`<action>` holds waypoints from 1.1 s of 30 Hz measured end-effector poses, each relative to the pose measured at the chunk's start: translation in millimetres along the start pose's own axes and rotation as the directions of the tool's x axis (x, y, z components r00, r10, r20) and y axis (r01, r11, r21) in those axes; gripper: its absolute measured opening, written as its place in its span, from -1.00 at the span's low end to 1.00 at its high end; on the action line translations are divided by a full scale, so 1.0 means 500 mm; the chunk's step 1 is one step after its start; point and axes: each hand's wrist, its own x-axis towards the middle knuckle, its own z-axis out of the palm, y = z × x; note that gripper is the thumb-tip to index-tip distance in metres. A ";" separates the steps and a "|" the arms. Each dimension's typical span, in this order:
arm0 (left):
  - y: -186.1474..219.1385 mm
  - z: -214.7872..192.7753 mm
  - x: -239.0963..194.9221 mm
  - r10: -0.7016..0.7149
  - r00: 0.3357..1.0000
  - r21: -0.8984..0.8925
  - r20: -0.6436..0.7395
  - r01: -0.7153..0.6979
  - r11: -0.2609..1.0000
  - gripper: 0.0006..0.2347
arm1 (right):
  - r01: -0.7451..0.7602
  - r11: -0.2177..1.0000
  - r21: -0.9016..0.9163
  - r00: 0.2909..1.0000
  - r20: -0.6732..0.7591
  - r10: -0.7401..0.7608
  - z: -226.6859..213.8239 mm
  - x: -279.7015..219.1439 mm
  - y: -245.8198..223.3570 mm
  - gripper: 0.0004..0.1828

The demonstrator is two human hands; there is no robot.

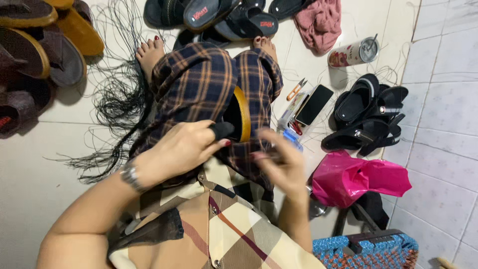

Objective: The person sits on the floor and sews a black slipper using a needle and thread. They hold the slipper between their legs and repeatedly pass the needle through the sole and upper, pulling the thread tight to secure the stitching.

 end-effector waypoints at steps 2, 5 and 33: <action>-0.018 0.015 0.021 0.025 0.999 0.168 -0.024 -0.021 0.986 -0.55 | 0.085 0.948 -0.306 0.996 0.056 -0.071 0.058 0.003 0.026 -0.81; -0.039 0.042 0.039 0.056 0.996 0.227 -0.071 -0.038 0.973 -0.53 | 0.097 0.966 -0.239 0.994 0.062 -0.085 0.075 0.017 0.037 -0.95; -0.384 -0.241 -0.279 -0.723 0.512 0.745 -0.464 0.667 -0.006 -0.49 | 0.610 0.274 -0.743 0.768 0.640 0.027 -0.042 0.041 -0.111 -0.42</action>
